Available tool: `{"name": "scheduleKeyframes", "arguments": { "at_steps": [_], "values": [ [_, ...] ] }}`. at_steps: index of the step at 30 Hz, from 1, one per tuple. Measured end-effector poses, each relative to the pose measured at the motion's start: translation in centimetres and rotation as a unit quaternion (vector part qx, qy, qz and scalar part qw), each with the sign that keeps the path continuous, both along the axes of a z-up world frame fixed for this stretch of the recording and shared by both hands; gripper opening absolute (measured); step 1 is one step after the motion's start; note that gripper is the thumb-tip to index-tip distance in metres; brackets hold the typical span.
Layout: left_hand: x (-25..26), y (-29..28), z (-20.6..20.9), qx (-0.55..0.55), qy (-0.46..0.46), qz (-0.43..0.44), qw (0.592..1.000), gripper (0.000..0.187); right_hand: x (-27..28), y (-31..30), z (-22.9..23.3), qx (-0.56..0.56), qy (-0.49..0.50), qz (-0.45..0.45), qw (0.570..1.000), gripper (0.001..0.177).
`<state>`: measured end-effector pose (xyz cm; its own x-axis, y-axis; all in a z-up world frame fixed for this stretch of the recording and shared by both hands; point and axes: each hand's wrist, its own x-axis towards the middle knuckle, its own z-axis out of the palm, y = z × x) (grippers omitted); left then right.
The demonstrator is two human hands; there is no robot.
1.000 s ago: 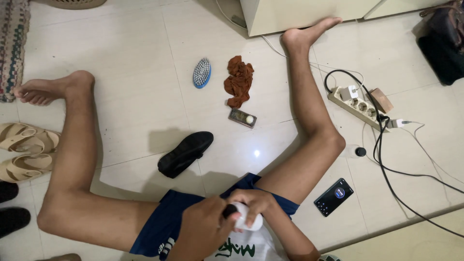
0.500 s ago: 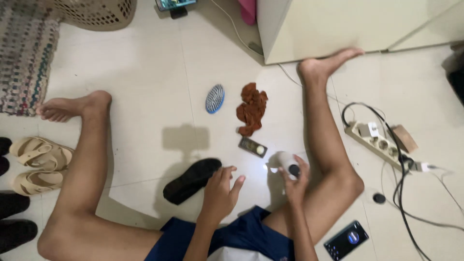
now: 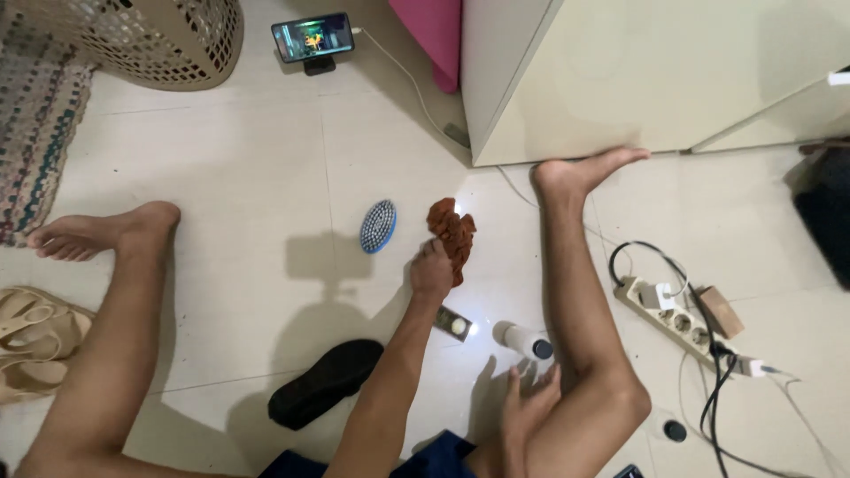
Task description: A person sitting on the floor cleans and polishes a black shoe using a liquid cleaner and a cloth.
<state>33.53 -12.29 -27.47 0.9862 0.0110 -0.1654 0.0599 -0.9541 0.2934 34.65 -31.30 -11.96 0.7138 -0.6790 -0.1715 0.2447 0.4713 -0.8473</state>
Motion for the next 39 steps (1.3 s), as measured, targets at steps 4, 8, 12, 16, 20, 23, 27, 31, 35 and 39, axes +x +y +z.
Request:
{"name": "scheduleKeyframes", "arguments": {
  "at_steps": [4,8,12,16,20,23,27,31,35,39],
  "values": [
    [0.4,0.8,1.5,-0.095,0.094,0.023,0.991,0.037,14.5,1.3,9.2,0.253,-0.126,-0.031,0.959,0.093],
    [-1.9,2.5,11.7,-0.281,0.053,0.098,0.953,0.039,15.1,1.6,8.9,0.243,-0.121,-0.022,0.962,0.088],
    [-7.8,4.6,21.1,-0.391,-0.128,0.083,0.907,0.046,-15.6,9.1,4.8,0.145,-0.027,0.122,0.982,0.087],
    [-14.5,7.1,25.9,-0.371,-0.176,0.006,0.912,0.027,-16.3,14.4,3.2,0.024,0.133,0.352,0.926,0.075],
    [-19.7,9.8,24.4,-0.168,-0.196,0.149,0.955,0.040,-17.7,19.5,4.0,-0.011,0.181,0.457,0.871,0.020],
    [-23.2,12.5,25.4,-0.221,-0.204,0.179,0.937,0.028,-21.9,21.9,1.9,0.006,0.164,0.471,0.866,0.013],
    [-27.0,14.5,21.5,-0.326,-0.135,0.205,0.913,0.036,-24.8,23.3,3.8,0.009,0.206,0.429,0.880,0.025],
    [-27.4,14.6,23.9,-0.418,-0.154,0.146,0.883,0.019,-24.3,23.8,6.4,-0.133,0.106,0.452,0.876,0.032],
    [-26.3,13.9,27.6,-0.408,-0.194,0.080,0.888,0.016,-24.2,24.0,10.1,0.155,-0.010,0.496,0.854,0.050],
    [-26.0,12.8,28.8,-0.311,-0.273,0.046,0.909,0.015,-25.6,23.4,9.6,0.117,0.111,0.407,0.899,0.034]
  ]
}}
